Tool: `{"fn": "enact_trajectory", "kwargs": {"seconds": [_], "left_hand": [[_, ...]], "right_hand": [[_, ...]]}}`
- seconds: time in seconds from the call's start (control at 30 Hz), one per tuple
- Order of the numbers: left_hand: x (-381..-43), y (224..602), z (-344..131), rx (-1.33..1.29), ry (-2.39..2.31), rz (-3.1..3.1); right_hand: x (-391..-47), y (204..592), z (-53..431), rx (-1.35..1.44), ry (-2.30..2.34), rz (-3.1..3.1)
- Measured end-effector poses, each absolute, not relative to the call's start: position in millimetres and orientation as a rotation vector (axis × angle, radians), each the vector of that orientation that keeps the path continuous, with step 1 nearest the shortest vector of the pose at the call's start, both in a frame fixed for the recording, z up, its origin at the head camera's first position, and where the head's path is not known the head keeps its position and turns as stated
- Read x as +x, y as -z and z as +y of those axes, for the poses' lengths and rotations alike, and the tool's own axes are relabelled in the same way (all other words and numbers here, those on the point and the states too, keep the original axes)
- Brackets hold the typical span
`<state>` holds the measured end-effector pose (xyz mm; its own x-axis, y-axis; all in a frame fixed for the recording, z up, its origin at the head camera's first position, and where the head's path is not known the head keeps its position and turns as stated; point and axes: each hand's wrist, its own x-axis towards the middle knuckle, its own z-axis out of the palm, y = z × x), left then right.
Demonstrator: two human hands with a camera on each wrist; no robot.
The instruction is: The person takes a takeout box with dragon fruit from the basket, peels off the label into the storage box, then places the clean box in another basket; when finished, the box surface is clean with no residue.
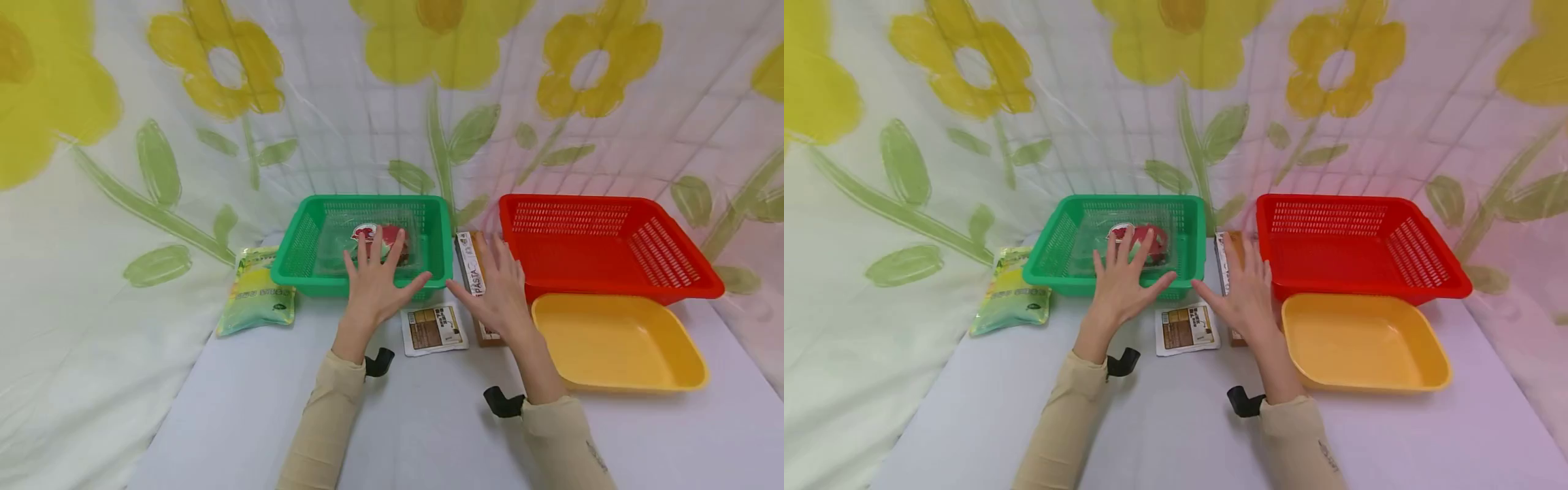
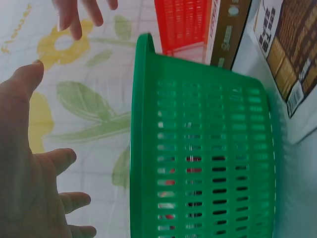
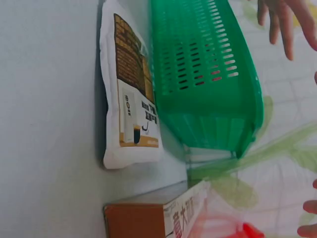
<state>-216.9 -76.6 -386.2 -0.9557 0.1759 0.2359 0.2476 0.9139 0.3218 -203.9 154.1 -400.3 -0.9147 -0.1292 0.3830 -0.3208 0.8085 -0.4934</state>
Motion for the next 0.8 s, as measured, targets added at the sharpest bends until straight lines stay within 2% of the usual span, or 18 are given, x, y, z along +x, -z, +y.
{"fn": "enact_trajectory", "kwargs": {"seconds": [0.33, 0.8], "left_hand": [[-252, 386, -111, -0.274, 0.631, -2.916], [-294, 375, -175, -0.251, 0.888, -2.921]], "right_hand": [[-246, 393, 135, 0.376, -0.932, -2.772], [-309, 379, 101, 0.477, -1.488, -2.662]]}}
